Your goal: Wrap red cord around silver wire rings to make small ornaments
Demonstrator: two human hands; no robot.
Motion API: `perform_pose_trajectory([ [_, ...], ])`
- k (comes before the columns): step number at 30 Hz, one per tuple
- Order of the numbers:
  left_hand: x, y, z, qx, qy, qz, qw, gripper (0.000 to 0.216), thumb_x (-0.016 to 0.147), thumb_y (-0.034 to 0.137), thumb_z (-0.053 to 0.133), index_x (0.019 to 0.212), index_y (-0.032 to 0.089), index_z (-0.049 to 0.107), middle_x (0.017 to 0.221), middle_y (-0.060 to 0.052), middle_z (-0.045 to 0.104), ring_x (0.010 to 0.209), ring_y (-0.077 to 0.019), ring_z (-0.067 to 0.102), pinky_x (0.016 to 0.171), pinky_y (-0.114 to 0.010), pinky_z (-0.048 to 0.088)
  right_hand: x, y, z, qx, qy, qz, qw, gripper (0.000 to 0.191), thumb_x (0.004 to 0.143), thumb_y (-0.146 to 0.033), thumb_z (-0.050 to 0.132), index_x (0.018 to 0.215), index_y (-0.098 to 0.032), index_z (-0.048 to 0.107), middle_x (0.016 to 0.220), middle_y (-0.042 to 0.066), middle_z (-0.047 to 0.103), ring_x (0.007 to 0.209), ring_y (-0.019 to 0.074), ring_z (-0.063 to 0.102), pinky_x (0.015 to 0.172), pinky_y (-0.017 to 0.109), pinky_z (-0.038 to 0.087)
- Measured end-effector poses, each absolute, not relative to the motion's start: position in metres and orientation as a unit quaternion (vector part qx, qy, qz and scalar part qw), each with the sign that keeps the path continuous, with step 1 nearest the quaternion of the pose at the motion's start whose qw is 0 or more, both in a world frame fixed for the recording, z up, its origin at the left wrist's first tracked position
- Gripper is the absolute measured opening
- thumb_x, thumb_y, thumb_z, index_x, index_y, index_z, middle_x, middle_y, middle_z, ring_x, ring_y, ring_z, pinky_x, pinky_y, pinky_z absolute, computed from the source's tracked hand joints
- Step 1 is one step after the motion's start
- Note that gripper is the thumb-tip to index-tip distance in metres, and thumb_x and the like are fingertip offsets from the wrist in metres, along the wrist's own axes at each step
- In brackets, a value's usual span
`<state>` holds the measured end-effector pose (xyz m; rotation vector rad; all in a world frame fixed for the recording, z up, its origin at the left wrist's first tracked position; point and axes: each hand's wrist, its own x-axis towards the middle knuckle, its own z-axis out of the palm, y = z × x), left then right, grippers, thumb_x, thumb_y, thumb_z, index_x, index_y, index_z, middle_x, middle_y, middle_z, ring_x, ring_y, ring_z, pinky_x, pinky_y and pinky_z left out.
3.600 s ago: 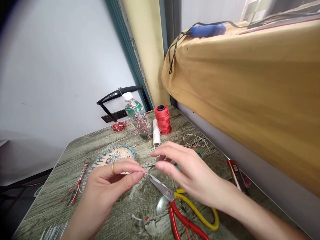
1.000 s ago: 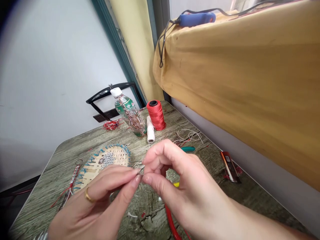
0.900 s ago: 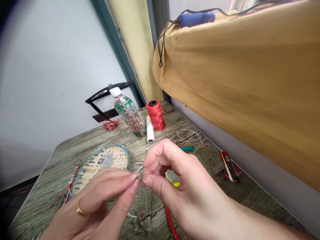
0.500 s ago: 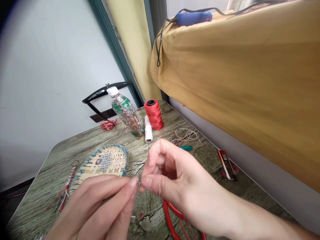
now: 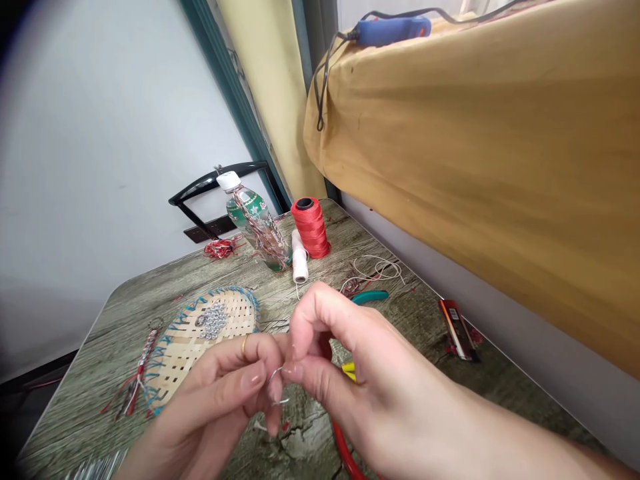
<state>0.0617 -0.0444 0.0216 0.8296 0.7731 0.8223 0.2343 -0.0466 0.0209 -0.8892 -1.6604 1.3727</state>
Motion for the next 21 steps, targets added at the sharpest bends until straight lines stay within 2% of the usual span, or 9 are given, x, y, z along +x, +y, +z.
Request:
perform_pose_trajectory([
  [8, 0.0649, -0.0439, 0.0193, 0.312, 0.310, 0.368, 0.819, 0.012, 0.072, 0.026, 0.068, 0.068, 0.015, 0.068, 0.066, -0.002, 0.048, 0.060, -0.0097, 0.047, 0.054, -0.019, 0.049, 0.2291, -0.0496, 0.0289, -0.308, -0.637, 0.589, 0.391, 0.015, 0.094, -0.019, 0.042, 0.079, -0.023, 0.040, 0.076, -0.004, 0.056, 0.066, 0.0060, 0.056, 0.060, 0.014, 0.047],
  [12, 0.0681, -0.0474, 0.0177, 0.281, 0.292, 0.371, 0.835, 0.010, 0.071, 0.023, 0.065, 0.066, 0.014, 0.065, 0.066, -0.001, 0.048, 0.060, -0.0100, 0.049, 0.053, -0.021, 0.051, 0.2265, -0.0503, 0.0284, -0.299, -0.615, 0.615, 0.393, 0.015, 0.092, -0.020, 0.047, 0.079, -0.023, 0.039, 0.070, -0.005, 0.052, 0.062, 0.0072, 0.054, 0.058, 0.017, 0.048],
  [17, 0.0673, -0.0493, 0.0172, 0.274, 0.277, 0.356, 0.850, 0.005, 0.069, 0.017, 0.064, 0.065, 0.014, 0.062, 0.067, 0.000, 0.052, 0.059, -0.0095, 0.053, 0.053, -0.020, 0.051, 0.2261, -0.0504, 0.0274, -0.261, -0.558, 0.681, 0.395, 0.016, 0.092, -0.016, 0.045, 0.078, -0.022, 0.038, 0.078, -0.004, 0.047, 0.064, 0.0058, 0.051, 0.057, 0.017, 0.050],
  [21, 0.0655, -0.0499, 0.0195, 0.308, 0.311, 0.363, 0.823, 0.007, 0.070, 0.016, 0.065, 0.064, 0.016, 0.061, 0.070, 0.000, 0.052, 0.058, -0.0100, 0.053, 0.050, -0.021, 0.050, 0.2277, -0.0519, 0.0245, -0.251, -0.566, 0.669, 0.410, 0.018, 0.091, -0.010, 0.045, 0.081, -0.023, 0.040, 0.080, -0.005, 0.047, 0.066, 0.0048, 0.052, 0.058, 0.014, 0.050],
])
